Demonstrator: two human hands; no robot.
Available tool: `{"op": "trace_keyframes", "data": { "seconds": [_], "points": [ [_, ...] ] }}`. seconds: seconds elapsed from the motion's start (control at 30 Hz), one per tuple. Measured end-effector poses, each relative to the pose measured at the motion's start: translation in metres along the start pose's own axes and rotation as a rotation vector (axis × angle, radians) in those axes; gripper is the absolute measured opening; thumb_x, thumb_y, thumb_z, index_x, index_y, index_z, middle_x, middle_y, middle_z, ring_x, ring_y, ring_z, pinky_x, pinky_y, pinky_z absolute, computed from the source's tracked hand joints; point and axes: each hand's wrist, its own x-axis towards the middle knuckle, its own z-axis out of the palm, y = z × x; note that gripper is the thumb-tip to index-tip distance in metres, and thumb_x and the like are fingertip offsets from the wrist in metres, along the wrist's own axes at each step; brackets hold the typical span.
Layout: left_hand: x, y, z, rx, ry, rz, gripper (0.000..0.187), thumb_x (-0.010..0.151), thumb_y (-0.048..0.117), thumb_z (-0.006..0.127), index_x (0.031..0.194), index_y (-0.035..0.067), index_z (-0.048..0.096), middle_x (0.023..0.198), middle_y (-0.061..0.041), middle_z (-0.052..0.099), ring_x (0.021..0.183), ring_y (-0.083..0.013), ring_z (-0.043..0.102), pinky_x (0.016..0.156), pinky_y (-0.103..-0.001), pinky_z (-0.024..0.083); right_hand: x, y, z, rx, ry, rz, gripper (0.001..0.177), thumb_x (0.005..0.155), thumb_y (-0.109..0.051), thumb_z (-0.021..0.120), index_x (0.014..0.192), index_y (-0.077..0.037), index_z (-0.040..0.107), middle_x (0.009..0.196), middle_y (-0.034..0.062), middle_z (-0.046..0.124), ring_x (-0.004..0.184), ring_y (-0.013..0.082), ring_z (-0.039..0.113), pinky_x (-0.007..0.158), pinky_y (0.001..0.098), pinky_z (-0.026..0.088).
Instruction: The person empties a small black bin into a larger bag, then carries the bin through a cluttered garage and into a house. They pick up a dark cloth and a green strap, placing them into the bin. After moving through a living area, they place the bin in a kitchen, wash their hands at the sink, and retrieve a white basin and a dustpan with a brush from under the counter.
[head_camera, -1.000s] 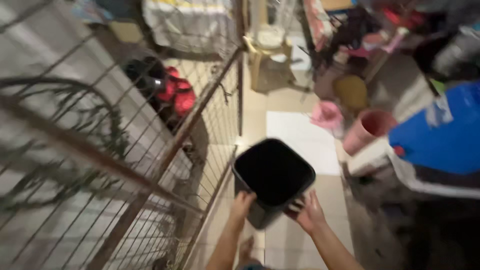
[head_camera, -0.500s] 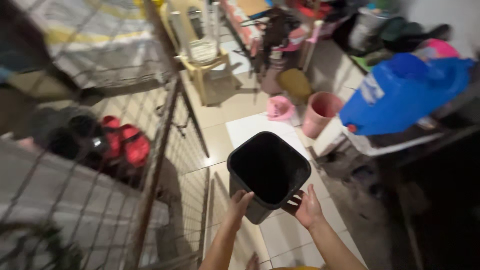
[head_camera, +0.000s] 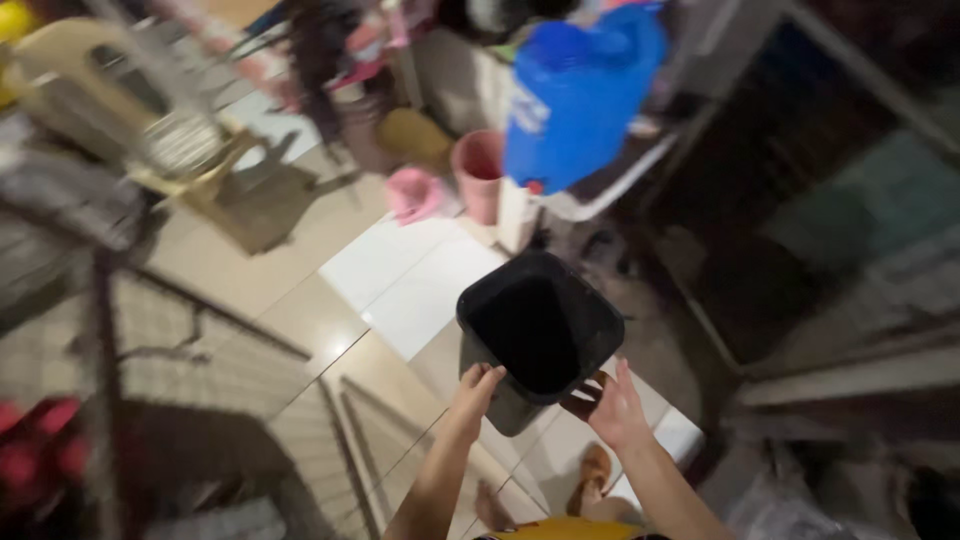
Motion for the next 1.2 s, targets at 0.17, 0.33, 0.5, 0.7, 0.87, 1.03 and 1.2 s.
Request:
{"op": "trace_keyframes", "data": {
  "seconds": [0.17,0.33,0.5,0.7,0.87,1.03,1.2],
  "points": [
    [0.022,-0.026,0.101,0.114,-0.123,-0.057,0.031,0.09,0.037,0.072,0.09,0.009,0.06,0.089,0.003,0.055,0.084,-0.013,0.051,0.074,-0.034,0.046,-0.03,-0.053,-0.078,0.141,0.068,-0.078,0.087,0.098,-0.073,0.028,0.143,-0.001,0.043,0.136,0.0235,0.054,0.127,0.044,0.051,0.112,0.0565,0.039],
    [0.032,-0.044,0.206,0.004,-0.267,-0.082,0.037,0.091,0.038,0.074,0.097,0.006,0.056,0.097,-0.004,0.058,0.096,-0.0176,0.057,0.087,-0.043,0.052,-0.048,-0.109,-0.164,0.199,0.106,-0.17,0.085,0.098,-0.073,0.027,0.142,-0.004,0.047,0.136,0.0203,0.052,0.126,0.0428,0.05,0.111,0.0575,0.038],
    [0.026,-0.051,0.282,-0.015,-0.321,-0.117,0.045,0.086,0.04,0.072,0.116,0.009,0.063,0.118,-0.006,0.064,0.114,-0.0199,0.06,0.095,-0.043,0.052,-0.064,-0.152,-0.226,0.262,0.067,-0.262,0.079,0.099,-0.072,0.026,0.13,-0.005,0.052,0.134,0.0202,0.055,0.126,0.0416,0.052,0.11,0.0585,0.039],
    [0.034,-0.045,0.346,0.056,-0.383,-0.118,0.051,0.088,0.041,0.075,0.117,0.001,0.062,0.115,-0.011,0.062,0.112,-0.024,0.059,0.095,-0.045,0.053,-0.079,-0.173,-0.27,0.338,0.136,-0.364,0.077,0.099,-0.074,0.025,0.109,-0.005,0.056,0.123,0.0225,0.06,0.118,0.0426,0.055,0.105,0.0611,0.042],
    [0.045,-0.037,0.391,0.15,-0.445,-0.108,0.046,0.085,0.04,0.074,0.115,0.006,0.064,0.116,-0.005,0.066,0.111,-0.0207,0.061,0.092,-0.045,0.053,-0.09,-0.171,-0.297,0.405,0.074,-0.458,0.064,0.103,-0.07,0.03,0.094,-0.011,0.052,0.115,0.0196,0.059,0.113,0.0438,0.055,0.102,0.0629,0.044],
    [0.054,-0.034,0.413,0.2,-0.48,-0.146,0.044,0.085,0.035,0.074,0.116,0.007,0.063,0.117,-0.005,0.065,0.11,-0.0213,0.06,0.091,-0.047,0.053,-0.091,-0.177,-0.308,0.451,0.147,-0.438,0.061,0.101,-0.068,0.028,0.087,-0.012,0.049,0.121,0.0201,0.059,0.119,0.0437,0.054,0.104,0.0607,0.044],
    [0.072,-0.036,0.406,0.077,-0.437,-0.219,0.043,0.084,0.031,0.072,0.12,0.01,0.061,0.118,-0.008,0.066,0.106,-0.026,0.063,0.086,-0.045,0.054,-0.075,-0.188,-0.293,0.469,0.049,-0.438,0.062,0.102,-0.07,0.033,0.094,-0.012,0.053,0.12,0.021,0.057,0.115,0.0461,0.052,0.102,0.0633,0.044]
  ]
}}
